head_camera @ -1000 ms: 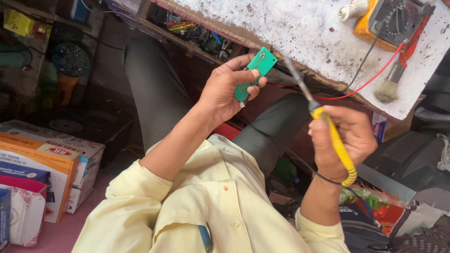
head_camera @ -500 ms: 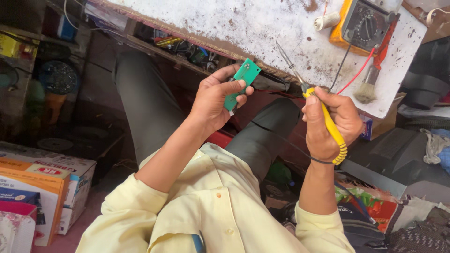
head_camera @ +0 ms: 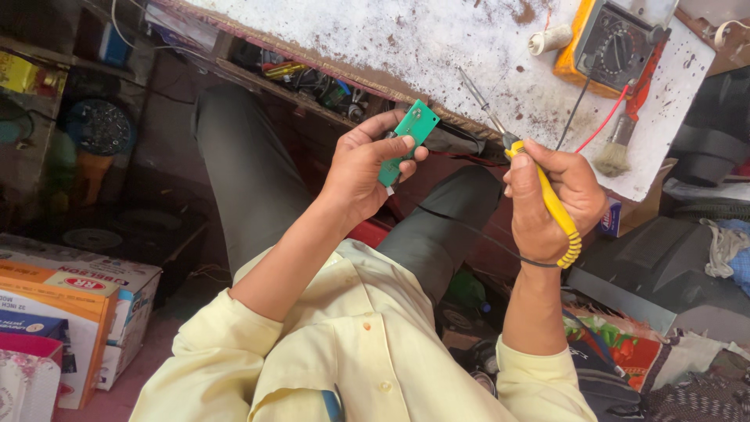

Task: The person solders a small green circuit board using a soldering iron, then tests it with a multimeter. They also use pliers to trim wires and connect test leads to a larger black electronic component.

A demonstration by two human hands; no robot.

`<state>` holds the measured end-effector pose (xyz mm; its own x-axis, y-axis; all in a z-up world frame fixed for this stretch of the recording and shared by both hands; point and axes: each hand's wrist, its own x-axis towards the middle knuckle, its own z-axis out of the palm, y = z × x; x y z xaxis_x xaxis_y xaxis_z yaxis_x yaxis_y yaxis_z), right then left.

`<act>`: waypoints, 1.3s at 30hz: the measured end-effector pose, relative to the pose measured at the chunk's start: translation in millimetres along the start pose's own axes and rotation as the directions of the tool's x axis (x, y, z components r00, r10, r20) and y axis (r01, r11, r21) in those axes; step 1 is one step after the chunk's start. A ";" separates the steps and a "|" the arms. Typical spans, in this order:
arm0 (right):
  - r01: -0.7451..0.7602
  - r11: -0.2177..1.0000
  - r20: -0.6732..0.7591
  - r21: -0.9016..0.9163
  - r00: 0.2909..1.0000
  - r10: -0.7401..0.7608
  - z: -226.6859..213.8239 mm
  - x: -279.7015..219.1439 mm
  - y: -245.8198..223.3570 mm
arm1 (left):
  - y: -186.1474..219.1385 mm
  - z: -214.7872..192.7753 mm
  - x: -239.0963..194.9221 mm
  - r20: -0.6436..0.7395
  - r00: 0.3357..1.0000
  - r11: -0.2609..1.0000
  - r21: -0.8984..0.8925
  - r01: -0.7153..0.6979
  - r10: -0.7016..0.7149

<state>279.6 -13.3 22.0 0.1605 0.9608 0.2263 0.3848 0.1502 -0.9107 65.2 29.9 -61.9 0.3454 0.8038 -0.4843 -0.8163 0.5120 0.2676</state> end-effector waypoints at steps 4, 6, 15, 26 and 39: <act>-0.016 1.000 0.011 0.017 1.000 0.016 0.0 0.8 0.8 | -0.1 0.2 0.2 -0.010 1.000 1.000 0.001 0.011 -0.011; -0.009 1.000 0.009 0.020 1.000 0.009 0.6 1.4 0.8 | 0.1 0.2 0.1 -0.014 1.000 1.000 0.006 0.009 -0.009; 0.006 1.000 0.000 -0.020 1.000 -0.006 0.8 3.0 0.1 | -0.2 0.6 0.4 -0.002 1.000 1.000 0.002 0.002 -0.002; -0.017 0.999 -0.028 0.032 0.999 0.018 0.0 0.9 -4.6 | 0.1 1.3 0.5 -0.013 1.000 1.000 0.012 0.006 -0.006; -0.053 0.998 0.095 0.044 0.994 0.048 -14.5 -25.8 -3.5 | -2.3 -0.3 2.1 -0.021 1.000 1.000 0.027 -0.012 0.012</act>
<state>287.3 -41.9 24.3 0.0918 0.9847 0.1481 0.3354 0.1094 -0.9357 67.7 30.3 -63.8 0.3254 0.8035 -0.4985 -0.8077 0.5103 0.2954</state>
